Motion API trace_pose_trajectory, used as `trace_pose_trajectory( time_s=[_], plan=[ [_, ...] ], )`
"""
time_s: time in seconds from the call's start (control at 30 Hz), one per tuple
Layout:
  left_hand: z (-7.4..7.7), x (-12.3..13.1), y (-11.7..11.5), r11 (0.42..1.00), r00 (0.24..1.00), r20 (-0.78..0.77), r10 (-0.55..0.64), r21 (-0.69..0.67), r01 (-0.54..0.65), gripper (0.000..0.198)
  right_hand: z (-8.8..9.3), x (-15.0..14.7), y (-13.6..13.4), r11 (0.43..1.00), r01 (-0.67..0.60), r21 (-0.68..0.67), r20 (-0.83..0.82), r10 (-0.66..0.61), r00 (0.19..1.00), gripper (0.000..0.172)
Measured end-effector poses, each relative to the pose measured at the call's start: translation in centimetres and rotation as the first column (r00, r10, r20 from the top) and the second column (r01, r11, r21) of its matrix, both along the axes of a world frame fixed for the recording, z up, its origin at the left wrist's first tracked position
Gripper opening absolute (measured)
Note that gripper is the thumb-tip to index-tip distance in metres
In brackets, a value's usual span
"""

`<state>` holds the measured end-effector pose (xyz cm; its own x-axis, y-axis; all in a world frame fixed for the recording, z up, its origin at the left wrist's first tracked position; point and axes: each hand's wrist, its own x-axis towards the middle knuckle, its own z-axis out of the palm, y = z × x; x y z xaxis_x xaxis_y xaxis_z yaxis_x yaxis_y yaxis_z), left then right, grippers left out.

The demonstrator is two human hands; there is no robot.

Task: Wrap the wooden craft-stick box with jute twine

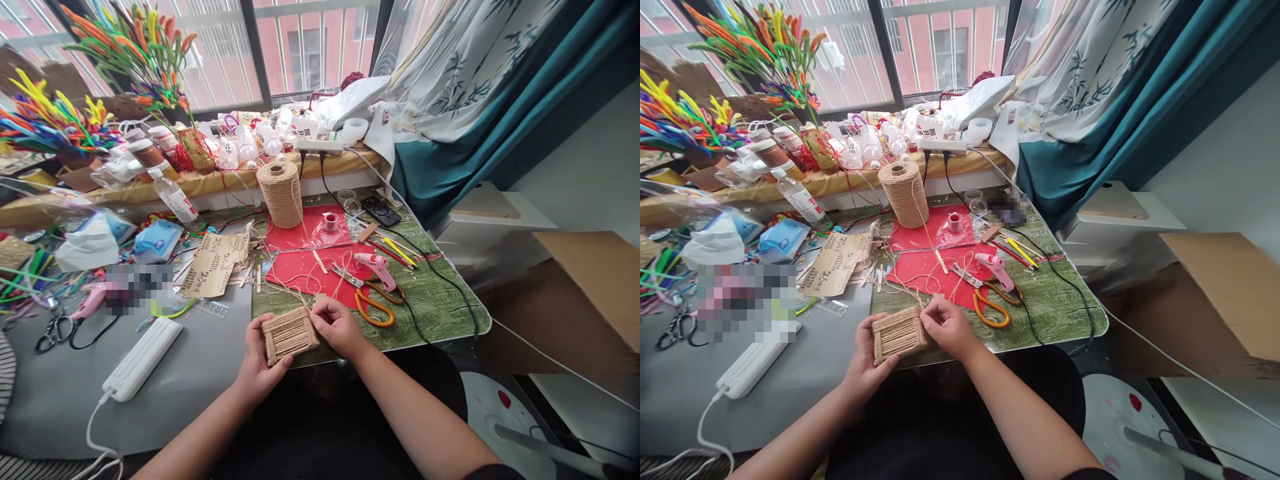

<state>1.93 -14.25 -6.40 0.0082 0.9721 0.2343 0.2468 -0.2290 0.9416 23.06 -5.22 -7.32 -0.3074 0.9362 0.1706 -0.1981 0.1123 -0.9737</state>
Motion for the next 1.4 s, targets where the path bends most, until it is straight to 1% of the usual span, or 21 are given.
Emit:
trace_pose_trajectory(
  time_s=[0.1,0.17,0.2,0.3,0.37,0.43,0.53,0.57,0.63,0.7,0.77,0.87,0.9,0.97,1.03,1.07,1.13,1.27,1.33,1.37,1.4],
  plan=[
    [1.5,-0.3,0.3,1.000,0.997,-0.072,-0.002,0.016,0.003,0.070,-0.1,0.0,0.0,1.000,-0.011,0.002,0.005,0.011,1.000,0.020],
    [3.4,-0.3,0.7,0.997,0.980,-0.198,0.007,0.077,0.009,0.070,-0.1,0.0,0.1,1.000,-0.009,0.010,-0.003,0.009,1.000,0.020],
    [4.6,-0.1,1.0,0.992,0.949,-0.315,0.012,0.119,0.027,0.070,-0.1,0.1,0.1,1.000,-0.008,0.014,-0.003,0.008,1.000,0.020],
    [7.6,0.7,2.0,0.965,0.789,-0.614,0.030,0.224,0.138,0.070,-0.3,0.2,0.1,1.000,-0.016,0.020,0.006,0.015,1.000,0.019],
    [8.6,1.3,2.7,0.948,0.654,-0.754,-0.066,0.157,0.277,0.080,-0.3,0.2,0.1,0.999,-0.020,0.025,0.011,0.020,1.000,0.018],
    [8.7,1.8,3.2,0.935,0.559,-0.818,-0.136,0.081,0.346,0.092,-0.1,0.1,0.1,0.999,-0.012,0.043,0.019,0.011,1.000,0.015],
    [8.0,2.1,3.5,0.934,0.512,-0.848,-0.135,0.062,0.351,0.092,0.7,0.2,0.1,0.989,0.115,0.091,0.006,-0.116,0.993,0.012],
    [7.7,2.1,3.5,0.935,0.506,-0.853,-0.126,0.068,0.348,0.090,1.0,0.4,0.0,0.974,0.202,0.101,-0.012,-0.201,0.979,0.012],
    [7.4,1.9,3.5,0.936,0.498,-0.860,-0.113,0.077,0.345,0.089,1.5,1.3,-0.2,0.911,0.395,0.116,-0.043,-0.393,0.919,0.014],
    [7.5,1.9,3.5,0.935,0.482,-0.870,-0.106,0.077,0.345,0.090,1.9,2.6,-0.4,0.856,0.489,0.170,0.018,-0.498,0.867,0.013],
    [7.6,1.9,3.6,0.934,0.461,-0.882,-0.097,0.079,0.348,0.091,2.2,4.2,-0.3,0.865,0.420,0.275,0.185,-0.476,0.860,0.011],
    [7.9,2.1,3.5,0.934,0.425,-0.902,-0.073,0.087,0.346,0.087,2.6,5.6,1.1,0.896,0.197,0.399,0.464,-0.382,0.799,0.014],
    [8.0,2.2,3.5,0.935,0.408,-0.911,-0.063,0.089,0.343,0.085,2.7,5.5,1.8,0.893,0.134,0.429,0.543,-0.374,0.752,0.016],
    [8.1,2.3,3.5,0.935,0.373,-0.927,-0.043,0.093,0.341,0.081,2.9,4.7,3.4,0.889,-0.001,0.459,0.701,-0.362,0.614,0.020],
    [8.2,2.3,3.4,0.934,0.342,-0.939,-0.022,0.103,0.343,0.078,3.2,3.5,4.7,0.901,-0.107,0.420,0.823,-0.329,0.464,0.018],
    [8.2,2.3,3.4,0.932,0.330,-0.944,-0.012,0.108,0.345,0.078,3.4,2.8,5.1,0.913,-0.133,0.385,0.859,-0.302,0.414,0.016],
    [8.2,2.3,3.2,0.932,0.312,-0.950,0.001,0.114,0.343,0.077,3.9,2.1,5.5,0.933,-0.147,0.328,0.890,-0.254,0.378,0.012],
    [8.1,2.1,2.7,0.938,0.306,-0.952,0.002,0.108,0.330,0.076,5.6,3.3,6.0,0.953,-0.112,0.282,0.894,-0.218,0.392,0.008],
    [8.1,1.9,2.4,0.940,0.309,-0.951,-0.005,0.101,0.326,0.078,6.8,4.5,7.1,0.968,-0.048,0.245,0.894,-0.206,0.397,0.006],
    [8.1,1.9,2.3,0.941,0.314,-0.950,-0.007,0.100,0.325,0.078,7.3,5.0,7.8,0.976,0.033,0.215,0.883,-0.209,0.421,0.004],
    [8.1,1.8,2.3,0.941,0.319,-0.948,-0.009,0.100,0.324,0.079,7.8,5.4,8.7,0.969,0.112,0.221,0.845,-0.247,0.474,0.004]
  ],
)
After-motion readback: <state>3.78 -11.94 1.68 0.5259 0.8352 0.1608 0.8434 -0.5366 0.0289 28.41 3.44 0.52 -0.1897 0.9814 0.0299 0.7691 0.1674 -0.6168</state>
